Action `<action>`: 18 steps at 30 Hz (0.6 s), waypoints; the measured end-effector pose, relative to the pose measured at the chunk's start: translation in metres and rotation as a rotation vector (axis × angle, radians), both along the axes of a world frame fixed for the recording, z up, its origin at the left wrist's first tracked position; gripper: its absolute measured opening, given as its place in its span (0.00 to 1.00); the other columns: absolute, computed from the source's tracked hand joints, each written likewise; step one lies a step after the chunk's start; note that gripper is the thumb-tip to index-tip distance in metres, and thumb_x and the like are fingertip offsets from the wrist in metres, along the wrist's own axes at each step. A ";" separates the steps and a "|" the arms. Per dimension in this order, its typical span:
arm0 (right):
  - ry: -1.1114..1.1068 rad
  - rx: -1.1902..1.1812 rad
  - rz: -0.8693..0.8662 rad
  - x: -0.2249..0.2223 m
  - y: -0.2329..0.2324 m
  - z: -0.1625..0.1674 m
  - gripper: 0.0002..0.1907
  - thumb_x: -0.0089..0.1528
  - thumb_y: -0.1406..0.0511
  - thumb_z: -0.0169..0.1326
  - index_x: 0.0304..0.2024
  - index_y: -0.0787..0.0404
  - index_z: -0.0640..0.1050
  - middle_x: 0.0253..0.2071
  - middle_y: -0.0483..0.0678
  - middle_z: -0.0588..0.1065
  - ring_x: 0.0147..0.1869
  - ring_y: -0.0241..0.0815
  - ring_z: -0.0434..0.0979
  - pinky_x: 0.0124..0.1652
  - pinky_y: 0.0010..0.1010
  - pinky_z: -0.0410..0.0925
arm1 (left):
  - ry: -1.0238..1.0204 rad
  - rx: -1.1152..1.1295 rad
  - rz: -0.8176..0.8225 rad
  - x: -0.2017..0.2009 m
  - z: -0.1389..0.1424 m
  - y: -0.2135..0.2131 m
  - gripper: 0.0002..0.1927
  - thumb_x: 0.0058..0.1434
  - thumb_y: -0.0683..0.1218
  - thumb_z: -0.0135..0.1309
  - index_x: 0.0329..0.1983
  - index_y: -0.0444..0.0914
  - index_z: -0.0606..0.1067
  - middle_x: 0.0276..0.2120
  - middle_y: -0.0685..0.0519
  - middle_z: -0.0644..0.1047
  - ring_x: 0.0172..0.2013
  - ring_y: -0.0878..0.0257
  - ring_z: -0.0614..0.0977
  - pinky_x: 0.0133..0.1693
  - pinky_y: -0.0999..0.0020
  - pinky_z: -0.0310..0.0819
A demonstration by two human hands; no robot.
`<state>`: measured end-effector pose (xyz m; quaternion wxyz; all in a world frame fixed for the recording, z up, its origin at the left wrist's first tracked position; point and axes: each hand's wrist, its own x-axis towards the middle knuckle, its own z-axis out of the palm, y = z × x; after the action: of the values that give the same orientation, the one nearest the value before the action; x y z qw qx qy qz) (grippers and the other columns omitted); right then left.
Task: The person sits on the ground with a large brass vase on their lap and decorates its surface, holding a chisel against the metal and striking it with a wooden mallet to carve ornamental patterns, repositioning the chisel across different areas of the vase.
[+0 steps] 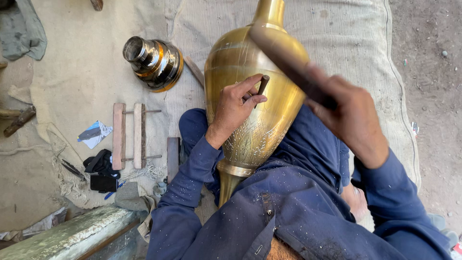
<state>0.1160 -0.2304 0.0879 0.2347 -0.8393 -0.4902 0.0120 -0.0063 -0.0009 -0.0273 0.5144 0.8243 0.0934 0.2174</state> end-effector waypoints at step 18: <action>-0.032 -0.037 -0.056 0.000 -0.004 -0.005 0.37 0.58 0.60 0.65 0.70 0.47 0.72 0.37 0.51 0.76 0.35 0.56 0.78 0.34 0.45 0.70 | -0.160 0.013 0.133 -0.013 -0.003 -0.006 0.20 0.62 0.40 0.66 0.58 0.37 0.77 0.38 0.50 0.83 0.36 0.65 0.86 0.37 0.72 0.85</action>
<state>0.1159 -0.2343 0.0829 0.2113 -0.8571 -0.4699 0.0010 -0.0193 -0.0070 -0.0305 0.4991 0.7996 0.1052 0.3168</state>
